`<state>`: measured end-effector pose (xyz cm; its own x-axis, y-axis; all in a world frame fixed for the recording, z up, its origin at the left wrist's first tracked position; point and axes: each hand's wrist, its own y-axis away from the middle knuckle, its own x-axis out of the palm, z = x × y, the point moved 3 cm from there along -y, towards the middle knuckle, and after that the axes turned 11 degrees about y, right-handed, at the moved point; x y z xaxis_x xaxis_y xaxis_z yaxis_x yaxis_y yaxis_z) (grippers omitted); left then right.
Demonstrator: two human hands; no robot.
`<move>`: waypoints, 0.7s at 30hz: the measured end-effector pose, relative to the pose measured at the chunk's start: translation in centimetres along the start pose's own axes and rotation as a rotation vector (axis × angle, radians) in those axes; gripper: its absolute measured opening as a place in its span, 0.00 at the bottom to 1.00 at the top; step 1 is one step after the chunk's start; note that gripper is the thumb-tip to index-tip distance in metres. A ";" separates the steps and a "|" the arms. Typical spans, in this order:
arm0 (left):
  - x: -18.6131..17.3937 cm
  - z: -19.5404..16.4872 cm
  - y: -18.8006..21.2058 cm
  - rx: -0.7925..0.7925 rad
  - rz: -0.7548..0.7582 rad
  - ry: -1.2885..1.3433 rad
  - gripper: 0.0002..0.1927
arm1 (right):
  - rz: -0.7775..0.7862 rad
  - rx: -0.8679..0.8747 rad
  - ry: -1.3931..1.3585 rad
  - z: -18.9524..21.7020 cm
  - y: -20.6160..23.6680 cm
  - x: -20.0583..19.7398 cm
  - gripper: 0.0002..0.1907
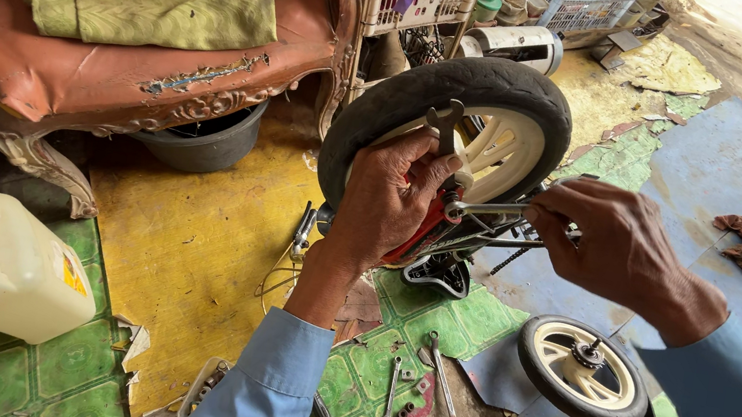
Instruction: The person kneels on the floor of a repair shop and uses wrenches to loosen and tighten the axle nuts of a wheel mounted on a small red bicycle frame, holding the wheel steady with one hand while turning the wrenches with the other, then steadies the wheel at the end.
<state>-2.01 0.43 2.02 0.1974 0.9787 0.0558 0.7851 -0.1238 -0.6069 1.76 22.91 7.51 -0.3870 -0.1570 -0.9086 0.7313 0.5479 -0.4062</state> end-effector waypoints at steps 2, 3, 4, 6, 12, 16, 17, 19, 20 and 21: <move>0.1 0.0 0.1 -0.008 -0.002 0.017 0.06 | 0.024 -0.011 0.036 0.2 -0.5 -0.6 0.03; 0.0 0.0 0.1 -0.013 -0.005 0.023 0.06 | 0.035 -0.019 0.052 0.2 -0.9 -0.7 0.04; 0.0 0.1 0.0 0.006 -0.008 -0.003 0.06 | 0.067 -0.035 0.096 0.2 -1.2 -0.8 0.04; 0.0 0.0 0.1 0.042 -0.013 -0.053 0.06 | 0.131 -0.066 0.183 0.1 -1.7 -1.1 0.05; 0.2 0.7 0.1 -0.041 -0.010 0.029 0.06 | 0.113 -0.115 0.138 -0.2 -2.1 -0.8 0.04; 0.5 0.6 0.0 -0.053 -0.035 0.073 0.06 | 0.000 -0.153 0.098 -0.1 -1.6 -0.5 0.04; 0.6 0.5 0.1 -0.078 -0.023 0.146 0.06 | -0.014 -0.152 0.095 0.0 -1.4 -0.5 0.04; 0.7 0.2 -0.2 -0.097 -0.012 0.139 0.06 | -0.053 -0.158 0.097 0.0 -1.4 -0.5 0.03; 0.8 0.1 -0.2 -0.099 -0.020 0.060 0.06 | -0.068 -0.168 0.096 0.1 -1.4 -0.4 0.03; 0.9 -0.2 -0.3 -0.104 -0.028 -0.019 0.06 | -0.082 -0.178 0.094 0.2 -1.4 -0.4 0.03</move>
<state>-1.96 1.28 2.35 0.1645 0.9848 0.0559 0.8470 -0.1120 -0.5196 0.99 22.03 8.46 -0.4978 -0.1348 -0.8568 0.5874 0.6744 -0.4474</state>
